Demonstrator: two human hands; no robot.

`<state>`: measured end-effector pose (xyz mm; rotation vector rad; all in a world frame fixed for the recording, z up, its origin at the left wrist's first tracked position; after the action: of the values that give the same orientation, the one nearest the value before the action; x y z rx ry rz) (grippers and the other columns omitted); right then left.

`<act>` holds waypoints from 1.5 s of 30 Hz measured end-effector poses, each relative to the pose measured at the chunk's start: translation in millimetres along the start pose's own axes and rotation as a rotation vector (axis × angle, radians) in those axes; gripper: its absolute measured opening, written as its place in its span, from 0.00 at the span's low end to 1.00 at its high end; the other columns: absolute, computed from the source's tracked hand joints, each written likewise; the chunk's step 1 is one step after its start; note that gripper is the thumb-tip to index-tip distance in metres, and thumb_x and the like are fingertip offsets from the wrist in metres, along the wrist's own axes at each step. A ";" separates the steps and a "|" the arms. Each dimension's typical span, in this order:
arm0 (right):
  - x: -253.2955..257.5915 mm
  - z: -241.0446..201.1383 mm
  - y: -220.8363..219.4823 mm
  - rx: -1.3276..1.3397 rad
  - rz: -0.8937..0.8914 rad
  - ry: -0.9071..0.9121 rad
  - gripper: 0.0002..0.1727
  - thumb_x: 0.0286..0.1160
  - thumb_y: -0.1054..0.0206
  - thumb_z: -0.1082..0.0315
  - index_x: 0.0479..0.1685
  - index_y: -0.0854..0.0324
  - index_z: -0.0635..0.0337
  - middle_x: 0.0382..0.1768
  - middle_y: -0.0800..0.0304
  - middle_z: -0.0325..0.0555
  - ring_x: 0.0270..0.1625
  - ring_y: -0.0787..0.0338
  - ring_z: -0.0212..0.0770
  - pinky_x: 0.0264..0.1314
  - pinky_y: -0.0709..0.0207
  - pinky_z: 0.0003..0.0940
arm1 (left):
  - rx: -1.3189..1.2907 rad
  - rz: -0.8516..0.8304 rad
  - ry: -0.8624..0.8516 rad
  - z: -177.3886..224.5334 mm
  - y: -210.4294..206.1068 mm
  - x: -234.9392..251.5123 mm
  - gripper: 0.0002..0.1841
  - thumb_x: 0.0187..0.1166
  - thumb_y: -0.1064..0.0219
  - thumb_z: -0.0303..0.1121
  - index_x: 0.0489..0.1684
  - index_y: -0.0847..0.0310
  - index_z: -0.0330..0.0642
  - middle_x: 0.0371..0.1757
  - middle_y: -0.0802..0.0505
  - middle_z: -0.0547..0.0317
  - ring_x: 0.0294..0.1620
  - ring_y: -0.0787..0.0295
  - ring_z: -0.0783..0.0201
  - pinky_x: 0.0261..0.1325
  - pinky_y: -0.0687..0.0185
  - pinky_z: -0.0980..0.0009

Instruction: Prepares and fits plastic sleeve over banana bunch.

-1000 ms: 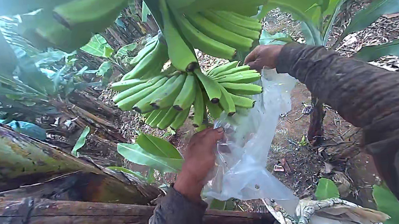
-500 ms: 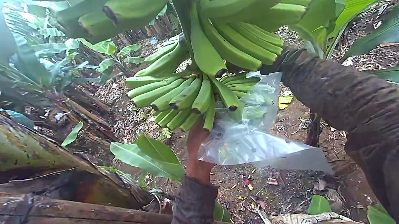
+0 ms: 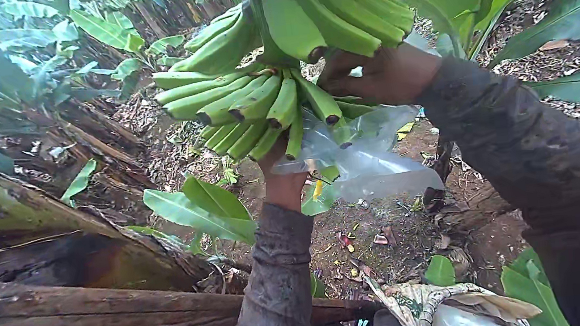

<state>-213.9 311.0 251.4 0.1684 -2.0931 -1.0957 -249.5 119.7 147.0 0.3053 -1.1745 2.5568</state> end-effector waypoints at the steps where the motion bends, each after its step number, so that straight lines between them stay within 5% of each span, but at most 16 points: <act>1: -16.8 -16.1 12.3 0.094 0.014 0.066 0.18 0.85 0.36 0.52 0.54 0.11 0.56 0.52 0.07 0.38 0.59 0.10 0.30 0.68 0.15 0.35 | -0.004 -0.027 0.018 -0.5 1.6 0.0 0.14 0.91 0.52 0.36 0.49 0.18 0.48 0.42 0.09 0.61 0.47 0.11 0.67 0.54 0.11 0.64; 4: -61.3 -50.5 27.2 0.144 -0.034 0.174 0.21 0.75 0.28 0.48 0.51 0.11 0.58 0.51 0.07 0.41 0.59 0.10 0.33 0.67 0.15 0.36 | 0.083 -0.005 -0.003 3.5 -0.6 -8.5 0.08 0.87 0.44 0.29 0.52 0.18 0.46 0.44 0.08 0.59 0.48 0.10 0.66 0.55 0.11 0.65; 8: -81.5 -59.8 8.2 -0.073 -0.107 0.298 0.12 0.80 0.32 0.58 0.40 0.06 0.53 0.34 0.09 0.39 0.42 0.12 0.35 0.49 0.19 0.36 | 0.154 0.046 0.025 5.1 -2.2 -13.6 0.08 0.86 0.42 0.27 0.54 0.19 0.46 0.45 0.08 0.60 0.49 0.10 0.67 0.56 0.11 0.65; 12: -61.7 -49.9 3.1 -0.132 -0.282 0.164 0.07 0.75 0.31 0.61 0.40 0.10 0.52 0.24 0.15 0.33 0.24 0.19 0.28 0.29 0.22 0.32 | 0.167 0.053 0.043 7.0 1.4 -19.1 0.08 0.86 0.42 0.27 0.54 0.20 0.47 0.46 0.07 0.60 0.50 0.09 0.66 0.55 0.10 0.64; 15: -37.3 -44.5 2.9 -0.056 -0.324 0.053 0.04 0.71 0.29 0.68 0.38 0.10 0.54 0.20 0.17 0.32 0.20 0.23 0.26 0.24 0.26 0.29 | 0.219 0.035 0.006 11.9 6.6 -19.1 0.09 0.86 0.40 0.30 0.57 0.20 0.47 0.48 0.08 0.60 0.51 0.09 0.65 0.56 0.10 0.63; 18: -6.5 -29.9 4.9 -0.102 -0.265 -0.153 0.10 0.72 0.27 0.68 0.49 0.16 0.56 0.30 0.14 0.41 0.30 0.16 0.38 0.36 0.19 0.43 | 0.328 0.083 0.037 14.6 10.6 -25.2 0.10 0.88 0.41 0.35 0.60 0.20 0.47 0.47 0.08 0.60 0.48 0.10 0.66 0.53 0.11 0.63; 21: 28.1 -9.1 -6.2 -0.301 -0.149 -0.244 0.12 0.81 0.36 0.63 0.58 0.18 0.55 0.43 0.11 0.53 0.47 0.11 0.54 0.54 0.21 0.61 | 0.425 0.134 0.129 4.4 20.1 -44.3 0.12 0.89 0.43 0.52 0.56 0.20 0.60 0.39 0.14 0.69 0.32 0.18 0.73 0.36 0.18 0.74; 24: 51.4 14.3 -12.5 -0.423 0.063 -0.329 0.20 0.89 0.44 0.53 0.64 0.17 0.55 0.55 0.09 0.58 0.61 0.11 0.58 0.69 0.26 0.64 | 0.379 0.163 0.136 -7.5 29.2 -59.3 0.12 0.91 0.44 0.48 0.54 0.19 0.56 0.30 0.18 0.69 0.21 0.25 0.74 0.26 0.22 0.77; 28: 37.0 6.0 0.0 -0.437 0.033 -0.343 0.24 0.92 0.49 0.53 0.74 0.21 0.57 0.70 0.16 0.59 0.74 0.18 0.62 0.76 0.31 0.70 | 0.556 0.013 0.171 -32.4 46.1 -116.9 0.11 0.90 0.43 0.40 0.53 0.18 0.45 0.30 0.15 0.61 0.25 0.19 0.67 0.34 0.14 0.67; 31: -50.4 -22.7 32.8 -0.350 0.300 -0.234 0.23 0.87 0.40 0.49 0.65 0.14 0.56 0.62 0.10 0.52 0.69 0.13 0.46 0.76 0.23 0.50 | 0.714 -0.140 0.295 -60.1 76.6 -177.3 0.11 0.87 0.40 0.31 0.51 0.16 0.33 0.33 0.10 0.56 0.29 0.14 0.64 0.37 0.13 0.66; 33: -147.8 -6.9 29.8 -0.352 0.368 -0.314 0.22 0.87 0.38 0.56 0.64 0.15 0.65 0.62 0.10 0.60 0.67 0.12 0.49 0.75 0.21 0.49 | 0.756 -0.148 0.405 -78.8 106.0 -216.1 0.10 0.86 0.40 0.29 0.51 0.16 0.31 0.34 0.10 0.57 0.29 0.14 0.66 0.35 0.14 0.69; 36: -381.7 57.4 -58.0 -0.059 0.050 -1.049 0.26 0.85 0.35 0.56 0.69 0.23 0.71 0.58 0.12 0.68 0.57 0.09 0.58 0.66 0.17 0.59 | 0.825 -0.073 0.555 -96.0 156.7 -264.7 0.10 0.86 0.39 0.29 0.52 0.16 0.32 0.36 0.08 0.55 0.30 0.13 0.64 0.36 0.12 0.66; 38: -562.7 33.4 -138.6 0.206 -0.088 -1.396 0.28 0.86 0.36 0.50 0.65 0.19 0.71 0.51 0.09 0.69 0.47 0.06 0.62 0.50 0.13 0.62 | 0.863 -0.049 0.628 -103.8 177.2 -283.1 0.10 0.87 0.40 0.30 0.53 0.16 0.32 0.35 0.08 0.56 0.30 0.13 0.64 0.37 0.12 0.66; 39: -607.3 6.9 -168.6 0.384 -0.202 -1.626 0.29 0.87 0.38 0.48 0.69 0.21 0.68 0.55 0.11 0.68 0.52 0.08 0.61 0.55 0.15 0.61 | 0.879 -0.041 0.648 -106.1 183.9 -285.4 0.10 0.87 0.40 0.30 0.52 0.17 0.33 0.35 0.09 0.56 0.29 0.13 0.64 0.36 0.13 0.66; 42: -614.4 -33.9 -223.6 0.481 -0.259 -1.915 0.28 0.86 0.36 0.49 0.63 0.19 0.69 0.55 0.12 0.66 0.56 0.11 0.59 0.64 0.20 0.62 | 0.946 -0.048 0.695 -110.9 192.9 -281.5 0.09 0.86 0.39 0.30 0.49 0.16 0.35 0.31 0.10 0.59 0.28 0.14 0.65 0.36 0.13 0.66; 45: -614.1 -26.0 -245.6 0.301 -0.095 -1.843 0.28 0.82 0.33 0.45 0.57 0.12 0.64 0.48 0.07 0.63 0.55 0.08 0.61 0.66 0.21 0.69 | 0.997 -0.194 0.725 -129.0 175.7 -263.9 0.09 0.86 0.39 0.32 0.50 0.16 0.39 0.32 0.09 0.60 0.29 0.12 0.65 0.37 0.12 0.65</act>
<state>184.9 405.4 -268.3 -0.9970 -3.8291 -0.9870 -76.4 60.3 -142.2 -0.2838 0.3884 2.4944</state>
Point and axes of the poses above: each hand's wrist, its own x-axis towards the middle knuckle, its own y-axis out of the back of the hand, z = x × y, the point moved 5 cm from there along x, towards the middle knuckle
